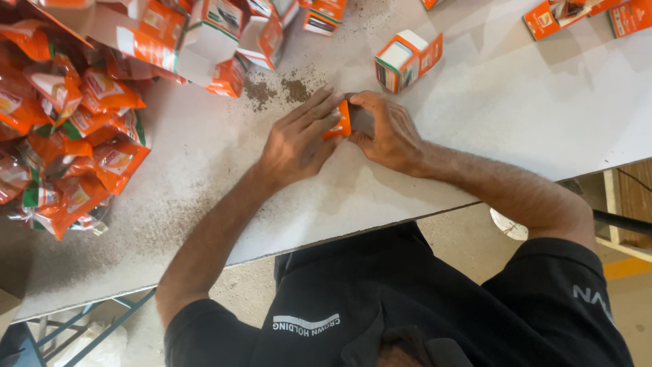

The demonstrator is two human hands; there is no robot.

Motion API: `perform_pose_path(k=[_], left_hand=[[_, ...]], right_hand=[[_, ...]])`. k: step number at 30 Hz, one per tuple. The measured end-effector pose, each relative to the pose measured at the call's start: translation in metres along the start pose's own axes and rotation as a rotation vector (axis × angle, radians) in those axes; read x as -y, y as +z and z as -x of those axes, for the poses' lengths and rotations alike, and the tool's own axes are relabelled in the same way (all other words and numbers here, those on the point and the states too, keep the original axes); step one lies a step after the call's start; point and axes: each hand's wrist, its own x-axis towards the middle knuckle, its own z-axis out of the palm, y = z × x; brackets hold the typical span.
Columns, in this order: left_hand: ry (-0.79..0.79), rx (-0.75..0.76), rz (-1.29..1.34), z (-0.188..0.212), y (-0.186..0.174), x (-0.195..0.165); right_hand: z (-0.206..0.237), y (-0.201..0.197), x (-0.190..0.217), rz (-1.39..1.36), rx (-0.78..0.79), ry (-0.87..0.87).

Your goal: The person picks up small orange sachets from a pile on the table and places them one at a time into small orange cardboard boxes, folding the flaps closed. Filled boxes are set aside on the table while empty boxes are opened and loaded with more sachets.

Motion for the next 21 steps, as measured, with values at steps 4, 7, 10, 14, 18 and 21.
perform_pose_path(k=[4,7,10,14,18,21], left_hand=[[0.003,-0.025,-0.046,0.004,0.008,0.003],[0.011,-0.025,-0.085,0.006,0.011,0.005],[0.028,-0.040,-0.114,0.009,0.010,0.005],[0.035,-0.032,-0.224,0.008,0.008,0.001],[0.170,0.012,-0.271,0.004,0.006,-0.004],[0.197,0.064,-0.209,0.003,0.004,-0.008]], right_hand=[[0.000,-0.002,-0.001,0.043,-0.027,-0.058],[0.000,-0.003,0.000,-0.001,0.003,-0.008],[0.000,-0.002,0.002,-0.007,0.010,-0.034],[-0.001,-0.002,0.003,-0.013,0.005,-0.065],[-0.004,-0.005,0.004,-0.011,0.027,-0.044],[-0.005,-0.006,0.010,-0.024,0.072,-0.003]])
